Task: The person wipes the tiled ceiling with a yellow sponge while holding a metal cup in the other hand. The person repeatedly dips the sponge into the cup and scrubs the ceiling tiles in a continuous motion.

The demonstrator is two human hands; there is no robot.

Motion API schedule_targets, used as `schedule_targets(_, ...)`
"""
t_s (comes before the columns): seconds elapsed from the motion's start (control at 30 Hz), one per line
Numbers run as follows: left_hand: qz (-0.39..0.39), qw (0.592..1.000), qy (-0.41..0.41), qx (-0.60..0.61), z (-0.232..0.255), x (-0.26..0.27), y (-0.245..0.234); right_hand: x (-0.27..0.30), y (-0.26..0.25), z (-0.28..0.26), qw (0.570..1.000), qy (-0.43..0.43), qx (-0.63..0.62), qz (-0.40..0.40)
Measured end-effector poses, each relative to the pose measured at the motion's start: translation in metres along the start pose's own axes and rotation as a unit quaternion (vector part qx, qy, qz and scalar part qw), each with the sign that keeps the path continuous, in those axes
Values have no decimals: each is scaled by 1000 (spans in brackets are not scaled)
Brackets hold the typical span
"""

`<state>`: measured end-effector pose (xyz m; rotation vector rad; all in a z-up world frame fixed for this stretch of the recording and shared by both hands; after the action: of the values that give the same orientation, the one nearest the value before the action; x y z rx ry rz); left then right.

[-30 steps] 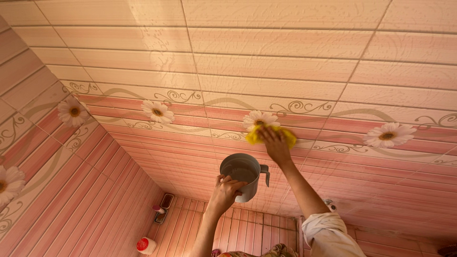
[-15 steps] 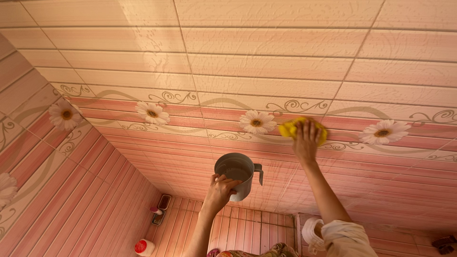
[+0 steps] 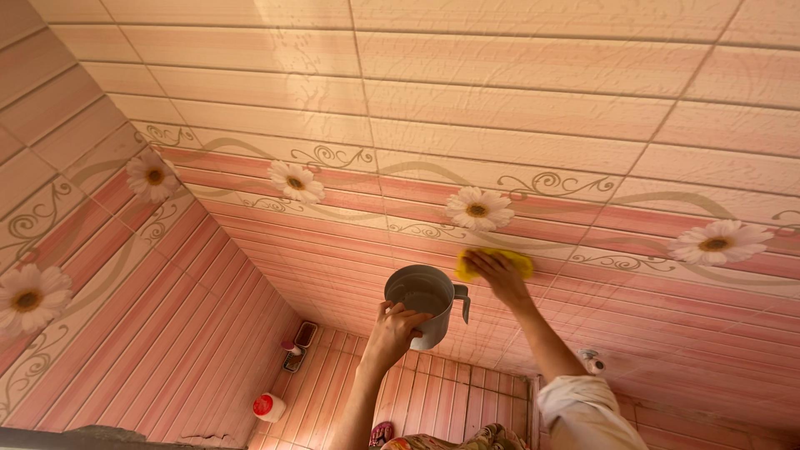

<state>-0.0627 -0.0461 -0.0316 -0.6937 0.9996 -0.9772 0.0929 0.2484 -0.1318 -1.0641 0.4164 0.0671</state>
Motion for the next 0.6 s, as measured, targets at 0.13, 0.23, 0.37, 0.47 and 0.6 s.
schedule_targets(0.13, -4, 1000, -20, 1, -8, 6, -5, -11, -19, 18, 991, 96, 66, 67)
schedule_targets(0.23, -2, 1000, -23, 3, -15, 9, -10, -65, -30, 13, 983, 138, 59, 110)
schedule_targets(0.37, -11, 999, -35, 0, -26, 9, -22, -128, -32, -24, 985, 61, 45, 155)
schedule_targets(0.47, -10, 999, -32, -7, -38, 5, -31, -142, -22, -51, 989, -18, -8, 147)
schedule_targets(0.6, 0, 1000, -19, -22, -55, -2, -39, -115, -9, -58, 991, -61, 8, 118)
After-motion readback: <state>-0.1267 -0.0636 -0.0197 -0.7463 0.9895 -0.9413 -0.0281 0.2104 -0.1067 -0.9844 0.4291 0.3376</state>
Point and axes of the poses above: each hand's wrist, its own x-axis away from the middle knuckle, its own y-axis out of the palm, z = x × y, the point moved 2 cm from there along -x, towards the middle knuckle, and after that the axes turned 5 degrees about -y, right-handed, at the moved point
